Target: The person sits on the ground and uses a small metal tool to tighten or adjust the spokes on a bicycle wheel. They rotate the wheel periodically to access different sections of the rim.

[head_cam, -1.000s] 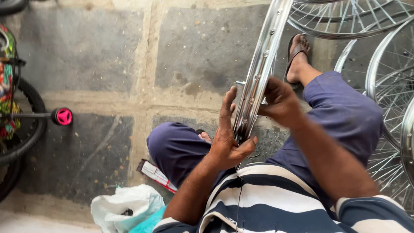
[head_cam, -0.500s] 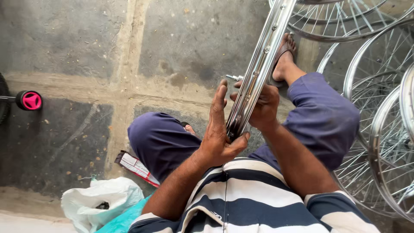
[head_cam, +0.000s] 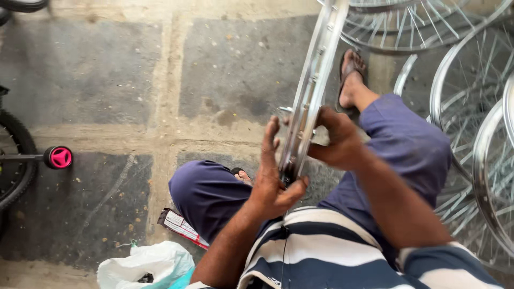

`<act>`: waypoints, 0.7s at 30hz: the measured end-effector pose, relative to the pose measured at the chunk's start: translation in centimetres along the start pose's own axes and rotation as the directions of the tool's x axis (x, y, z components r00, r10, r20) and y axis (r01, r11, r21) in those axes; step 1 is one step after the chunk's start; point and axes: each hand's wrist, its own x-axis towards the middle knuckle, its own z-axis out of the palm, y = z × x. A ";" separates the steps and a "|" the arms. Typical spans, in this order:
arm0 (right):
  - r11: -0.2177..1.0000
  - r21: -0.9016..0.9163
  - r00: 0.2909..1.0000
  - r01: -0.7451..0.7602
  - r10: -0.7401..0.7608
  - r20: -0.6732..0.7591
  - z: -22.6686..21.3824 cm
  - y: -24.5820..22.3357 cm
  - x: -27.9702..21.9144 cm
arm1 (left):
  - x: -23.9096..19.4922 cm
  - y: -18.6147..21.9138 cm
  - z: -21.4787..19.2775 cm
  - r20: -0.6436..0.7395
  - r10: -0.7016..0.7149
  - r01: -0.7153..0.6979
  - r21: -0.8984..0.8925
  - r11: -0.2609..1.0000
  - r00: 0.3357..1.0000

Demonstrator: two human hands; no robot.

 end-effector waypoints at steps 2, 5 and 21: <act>0.833 0.491 0.964 -0.254 0.175 0.202 -2.5 2.5 -0.6 | -0.1 0.1 0.1 0.009 0.006 -0.007 0.028 1.000 1.000; 0.657 0.715 0.971 -0.239 0.140 0.195 -3.6 5.0 -1.9 | -0.1 0.0 0.8 0.033 0.016 -0.018 0.053 0.998 0.999; 0.951 -0.264 0.926 -0.160 0.052 -0.374 0.6 -4.1 2.4 | 0.6 0.7 1.0 0.090 -0.111 0.130 -0.244 0.961 0.990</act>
